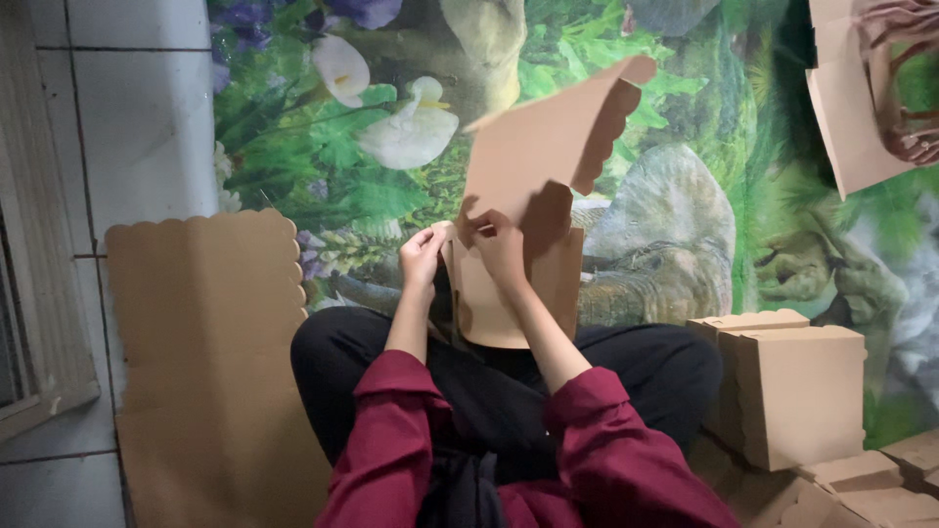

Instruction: The person sits cross-legged on the floor and assembles a flat cardboard box by folding its flaps and securing the side tabs. They manipulate the cardboard by hand, folding edges and tucking tabs to form the box structure.

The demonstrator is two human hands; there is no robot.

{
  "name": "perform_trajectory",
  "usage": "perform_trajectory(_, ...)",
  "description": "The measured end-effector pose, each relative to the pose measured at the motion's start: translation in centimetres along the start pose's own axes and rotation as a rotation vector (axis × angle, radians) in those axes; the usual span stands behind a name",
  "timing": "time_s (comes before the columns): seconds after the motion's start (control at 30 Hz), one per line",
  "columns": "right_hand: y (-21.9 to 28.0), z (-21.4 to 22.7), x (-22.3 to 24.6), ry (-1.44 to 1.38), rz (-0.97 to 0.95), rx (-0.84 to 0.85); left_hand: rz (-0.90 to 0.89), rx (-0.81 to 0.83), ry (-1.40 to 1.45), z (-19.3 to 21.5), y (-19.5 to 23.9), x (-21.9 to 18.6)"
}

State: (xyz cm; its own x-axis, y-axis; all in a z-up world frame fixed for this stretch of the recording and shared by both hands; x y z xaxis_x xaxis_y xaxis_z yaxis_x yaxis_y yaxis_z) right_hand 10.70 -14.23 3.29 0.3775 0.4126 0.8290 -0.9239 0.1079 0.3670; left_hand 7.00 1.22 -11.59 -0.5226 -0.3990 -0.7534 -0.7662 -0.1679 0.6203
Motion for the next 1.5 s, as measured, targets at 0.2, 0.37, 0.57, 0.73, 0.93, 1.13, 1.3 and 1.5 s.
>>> perform_trajectory(0.2,1.4,-1.1,0.6,-0.036,0.194,-0.046,-0.034,0.042,0.018,-0.4,-2.0,1.4)
perform_trajectory(0.37,2.1,-1.5,0.1,-0.020,0.194,-0.066,-0.036,0.023,-0.043,-0.2,-0.3,0.0)
perform_trajectory(0.57,0.8,-2.0,-2.2,-0.034,0.138,0.059,-0.026,0.011,-0.073,0.0,-1.3,1.4)
perform_trajectory(0.73,-0.2,-2.3,-3.5,-0.102,-0.005,0.199,-0.035,0.004,-0.065,0.2,-2.0,2.3)
perform_trajectory(0.93,-0.8,-2.5,-3.1,-0.146,-0.133,0.366,-0.019,-0.001,-0.152,0.4,-0.7,1.3)
perform_trajectory(1.13,-1.2,-2.7,-3.1,-0.242,-0.138,0.414,-0.070,0.021,-0.080,0.1,-0.1,0.9)
perform_trajectory(1.3,-2.9,-3.7,-7.6,-0.338,-0.165,0.409,-0.127,0.005,-0.195,0.5,-1.2,2.1)
perform_trajectory(1.5,-2.9,-3.7,-8.9,-0.271,-0.051,0.405,-0.055,0.007,-0.145,0.5,-0.6,3.0)
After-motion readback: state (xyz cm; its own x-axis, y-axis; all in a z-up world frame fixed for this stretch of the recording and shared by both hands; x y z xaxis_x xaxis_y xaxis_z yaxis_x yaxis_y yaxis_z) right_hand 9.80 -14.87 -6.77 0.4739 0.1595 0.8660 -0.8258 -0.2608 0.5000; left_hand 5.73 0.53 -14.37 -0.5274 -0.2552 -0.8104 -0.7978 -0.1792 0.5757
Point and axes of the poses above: each hand's wrist, its own y-axis away from the middle knuckle, its own z-axis out of the back of the hand, x = y × z, the point moved 8 cm from there along -y, towards the middle knuckle, and after that the axes turned 4 degrees about x, right-handed, at the moved point
